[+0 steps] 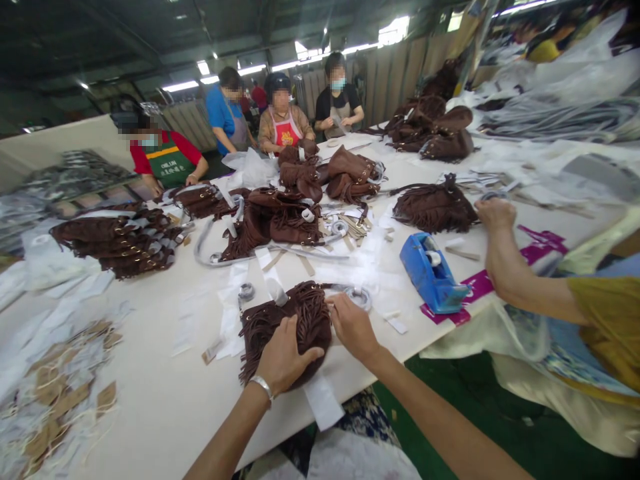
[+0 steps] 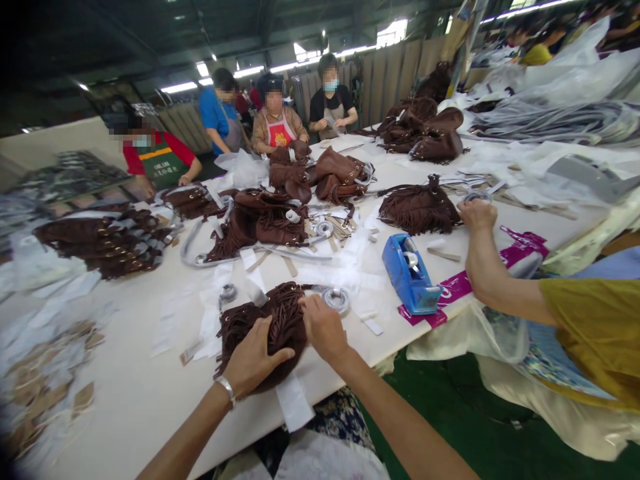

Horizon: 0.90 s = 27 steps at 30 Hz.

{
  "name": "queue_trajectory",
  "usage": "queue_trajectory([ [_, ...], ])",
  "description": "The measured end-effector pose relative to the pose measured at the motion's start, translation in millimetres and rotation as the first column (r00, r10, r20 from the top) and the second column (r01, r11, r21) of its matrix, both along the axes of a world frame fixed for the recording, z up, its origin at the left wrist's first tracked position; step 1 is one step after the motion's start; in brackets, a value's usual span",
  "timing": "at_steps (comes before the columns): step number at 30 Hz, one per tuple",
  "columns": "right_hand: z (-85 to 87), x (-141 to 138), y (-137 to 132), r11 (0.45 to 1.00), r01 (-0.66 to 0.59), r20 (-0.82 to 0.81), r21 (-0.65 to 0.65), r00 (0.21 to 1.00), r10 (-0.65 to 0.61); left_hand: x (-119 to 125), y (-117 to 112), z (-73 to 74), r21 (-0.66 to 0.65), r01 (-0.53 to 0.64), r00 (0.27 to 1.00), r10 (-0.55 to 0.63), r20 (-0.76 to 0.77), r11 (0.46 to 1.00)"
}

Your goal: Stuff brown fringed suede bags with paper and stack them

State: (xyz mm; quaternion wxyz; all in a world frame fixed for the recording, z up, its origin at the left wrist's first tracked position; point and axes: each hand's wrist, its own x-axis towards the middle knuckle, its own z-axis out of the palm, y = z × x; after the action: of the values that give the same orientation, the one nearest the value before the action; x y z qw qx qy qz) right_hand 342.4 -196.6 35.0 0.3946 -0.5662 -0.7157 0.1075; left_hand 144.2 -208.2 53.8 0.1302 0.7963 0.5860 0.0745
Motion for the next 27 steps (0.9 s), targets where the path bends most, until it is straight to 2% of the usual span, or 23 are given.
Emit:
queue_trajectory([
  [2, -14.8, -9.6, -33.1, 0.997, -0.029, 0.007, -0.066, 1.000, 0.030, -0.9, -3.2, -2.6, 0.017, 0.091, 0.994, -0.090, -0.056, 0.996],
  [5, -35.9, -29.3, -60.8, 0.990, 0.057, 0.047, -0.126, 0.998, -0.052, -3.1, -3.7, -2.9, -0.029, 0.150, 0.981, -0.153, -0.122, 0.988],
  [8, -48.8, -50.6, -63.3, 0.976, 0.174, 0.129, -0.131, 0.979, -0.157, -6.3, -0.9, 2.5, -0.052, 0.146, 0.974, -0.153, -0.165, 0.988],
  [12, -53.9, -67.0, -55.0, 0.944, 0.303, 0.177, -0.129, 0.944, -0.279, -11.0, 5.3, 14.2, -0.044, 0.137, 0.974, -0.143, -0.178, 0.990],
  [17, -54.7, -70.8, -50.7, 0.888, 0.385, 0.222, -0.252, 0.916, -0.335, -14.1, 11.7, 23.7, -0.034, 0.131, 0.977, -0.135, -0.164, 0.991],
  [19, -55.7, -68.7, -51.2, 0.885, 0.362, 0.200, -0.292, 0.928, -0.313, -16.3, 13.7, 24.6, -0.053, 0.120, 0.984, -0.126, -0.128, 0.991],
  [21, -57.4, -63.4, -52.9, 0.908, 0.295, 0.125, -0.296, 0.955, -0.269, -20.3, 16.5, 24.6, -0.065, 0.097, 0.990, -0.103, -0.096, 0.993],
  [24, -60.2, -51.4, -56.3, 0.964, 0.101, -0.047, -0.246, 0.992, -0.115, -27.6, 21.7, 23.8, -0.082, 0.068, 0.995, -0.074, -0.065, 0.994],
  [27, -61.9, -42.4, -57.9, 0.972, -0.025, -0.222, -0.233, 0.975, -0.028, -32.4, 25.6, 22.5, -0.116, 0.059, 0.998, -0.062, -0.024, 0.991],
])
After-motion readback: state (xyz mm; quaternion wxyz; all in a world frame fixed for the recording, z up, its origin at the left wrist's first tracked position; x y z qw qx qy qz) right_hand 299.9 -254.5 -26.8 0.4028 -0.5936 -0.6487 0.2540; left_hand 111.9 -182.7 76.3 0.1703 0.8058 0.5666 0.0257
